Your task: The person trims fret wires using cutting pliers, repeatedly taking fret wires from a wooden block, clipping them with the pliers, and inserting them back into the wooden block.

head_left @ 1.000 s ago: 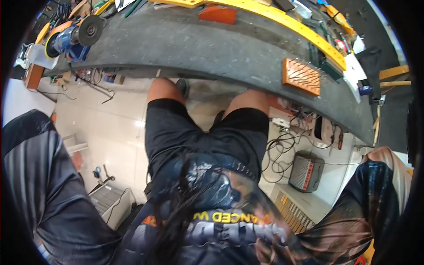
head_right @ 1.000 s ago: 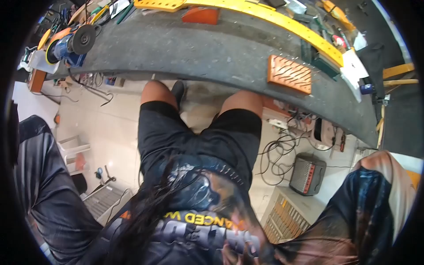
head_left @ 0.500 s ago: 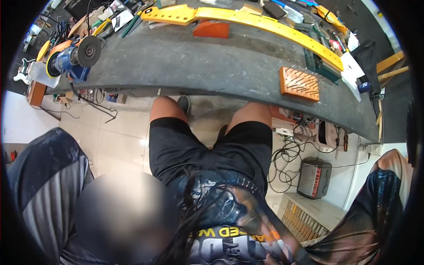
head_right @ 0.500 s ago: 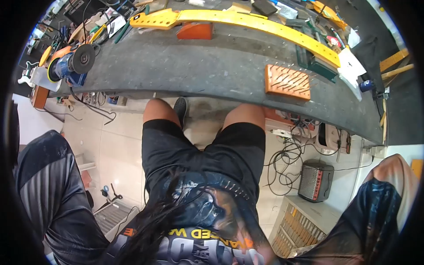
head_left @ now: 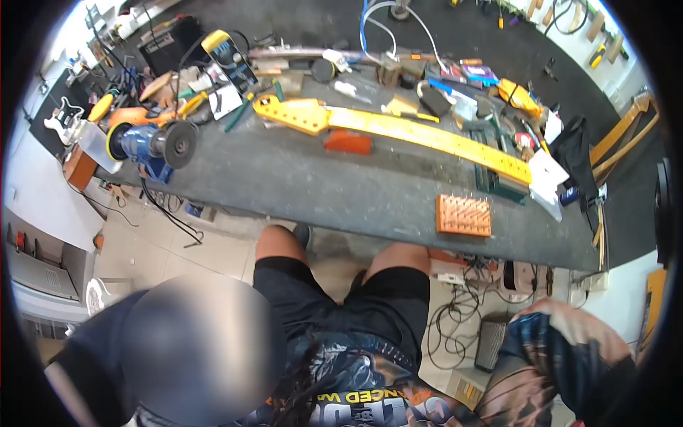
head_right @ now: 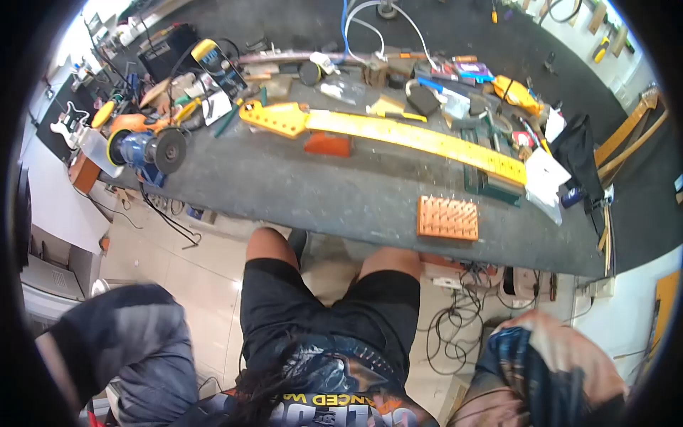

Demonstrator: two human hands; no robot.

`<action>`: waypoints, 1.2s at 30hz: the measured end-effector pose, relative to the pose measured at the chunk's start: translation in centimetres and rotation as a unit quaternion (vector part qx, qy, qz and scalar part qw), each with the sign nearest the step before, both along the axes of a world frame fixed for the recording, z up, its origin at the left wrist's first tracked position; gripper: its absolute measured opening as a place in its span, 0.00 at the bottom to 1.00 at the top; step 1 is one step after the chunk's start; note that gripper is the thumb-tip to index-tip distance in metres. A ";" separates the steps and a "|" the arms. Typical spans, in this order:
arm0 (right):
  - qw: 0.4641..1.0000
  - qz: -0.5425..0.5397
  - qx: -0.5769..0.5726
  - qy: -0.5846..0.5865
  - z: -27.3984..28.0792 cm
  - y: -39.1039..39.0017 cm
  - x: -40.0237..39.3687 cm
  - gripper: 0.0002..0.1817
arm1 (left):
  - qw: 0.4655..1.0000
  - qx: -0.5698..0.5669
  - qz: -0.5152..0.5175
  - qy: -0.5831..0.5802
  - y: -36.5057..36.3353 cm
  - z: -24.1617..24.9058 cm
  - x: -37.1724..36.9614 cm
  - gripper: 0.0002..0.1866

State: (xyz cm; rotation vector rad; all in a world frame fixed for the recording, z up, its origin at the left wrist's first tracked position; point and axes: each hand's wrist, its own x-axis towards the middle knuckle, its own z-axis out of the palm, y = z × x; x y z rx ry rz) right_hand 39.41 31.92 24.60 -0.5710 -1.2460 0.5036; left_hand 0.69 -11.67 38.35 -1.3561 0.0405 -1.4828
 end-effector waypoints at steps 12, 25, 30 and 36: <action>0.750 0.591 -0.230 -0.189 -13.9 -7.6 -28.3 0.21 | 0.525 -0.584 -0.226 -0.576 6.6 -33.4 -3.5 0.47; 0.747 0.493 -0.203 -0.398 -19.3 -8.5 -30.3 0.09 | 0.304 -0.712 -0.352 -0.527 9.8 -37.3 -1.0 0.45; 0.797 0.447 -0.152 -0.376 -19.9 -8.9 -30.6 0.09 | 0.313 -0.745 -0.310 -0.501 9.1 -38.4 -0.7 0.49; 0.744 0.464 -0.171 -0.450 -21.0 -9.4 -29.8 0.11 | 0.289 -0.761 -0.301 -0.496 7.3 -39.7 0.4 0.53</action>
